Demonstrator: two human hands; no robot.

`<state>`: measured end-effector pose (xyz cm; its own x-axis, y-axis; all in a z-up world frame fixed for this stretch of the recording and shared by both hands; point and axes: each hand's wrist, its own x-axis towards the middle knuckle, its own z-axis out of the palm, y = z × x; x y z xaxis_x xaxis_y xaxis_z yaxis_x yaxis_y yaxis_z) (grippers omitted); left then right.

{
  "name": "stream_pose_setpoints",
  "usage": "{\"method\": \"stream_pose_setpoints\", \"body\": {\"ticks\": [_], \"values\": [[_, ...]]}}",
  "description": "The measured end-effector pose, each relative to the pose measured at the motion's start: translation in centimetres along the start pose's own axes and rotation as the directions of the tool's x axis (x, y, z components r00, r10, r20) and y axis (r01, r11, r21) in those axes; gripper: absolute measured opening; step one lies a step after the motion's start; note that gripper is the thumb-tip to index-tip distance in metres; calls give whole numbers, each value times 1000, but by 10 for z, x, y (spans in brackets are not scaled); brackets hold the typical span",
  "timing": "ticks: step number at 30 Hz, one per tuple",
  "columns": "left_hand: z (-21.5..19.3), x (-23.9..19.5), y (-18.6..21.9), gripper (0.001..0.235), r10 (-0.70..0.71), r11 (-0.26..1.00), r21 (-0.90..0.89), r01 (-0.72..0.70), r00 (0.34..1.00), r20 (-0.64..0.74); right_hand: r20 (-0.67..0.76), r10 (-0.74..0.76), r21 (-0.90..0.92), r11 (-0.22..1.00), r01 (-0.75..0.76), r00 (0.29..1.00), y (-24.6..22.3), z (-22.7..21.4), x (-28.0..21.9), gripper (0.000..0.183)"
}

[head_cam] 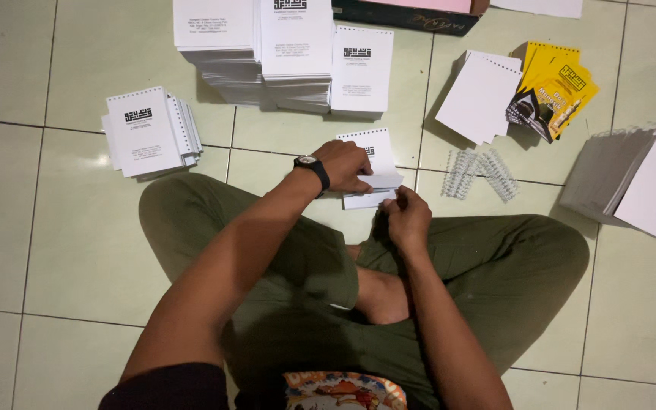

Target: The person sits on the floor and assembles spiral notebooks by hand. They pick up stacks of white paper and spiral bindings, insert the bindings into the paper, and place the finished notebooks into a pile.

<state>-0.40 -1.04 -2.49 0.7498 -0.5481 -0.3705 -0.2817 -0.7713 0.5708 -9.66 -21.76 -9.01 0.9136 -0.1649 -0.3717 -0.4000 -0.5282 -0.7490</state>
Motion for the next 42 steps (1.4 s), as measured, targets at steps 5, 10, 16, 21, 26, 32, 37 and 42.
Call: {"method": "stream_pose_setpoints", "body": {"ticks": [5, 10, 16, 21, 26, 32, 37, 42], "values": [[0, -1, 0, 27, 3, 1000, 1, -3, 1000, 6, -3, 13, 34, 999, -12, 1000, -14, -2, -7, 35], [-7, -7, 7, 31, 4, 1000, -12, -4, 1000, 18, -13, -4, 25, 1000, 4, 1000, -9, -1, -3, 36], [-2, -8, 7, 31, 4, 1000, 2, -4, 1000, 5, 18, 6, 190, 982, -9, 1000, -7, 1, -4, 35], [0, -9, 13, 34, -7, 995, 101, 7, 1000, -9, 50, 96, 460, 881, -108, 994, -11, 5, -2, 40], [9, -8, 12, 38, -12, 990, 138, 18, 999, -40, 71, 62, 482, 872, -89, 996, 5, 12, 8, 37], [18, -10, 16, 39, -8, 972, 232, 21, 998, -54, 78, 81, 573, 812, -111, 994, 3, 10, 2, 37], [26, -3, 10, 40, 33, 965, 263, -17, 998, -56, 69, 45, 556, 828, -75, 997, 5, 10, 2, 39], [34, -1, 10, 39, 57, 947, 321, -34, 996, -62, 81, 38, 553, 829, -76, 996, 9, 14, 3, 40]]}}
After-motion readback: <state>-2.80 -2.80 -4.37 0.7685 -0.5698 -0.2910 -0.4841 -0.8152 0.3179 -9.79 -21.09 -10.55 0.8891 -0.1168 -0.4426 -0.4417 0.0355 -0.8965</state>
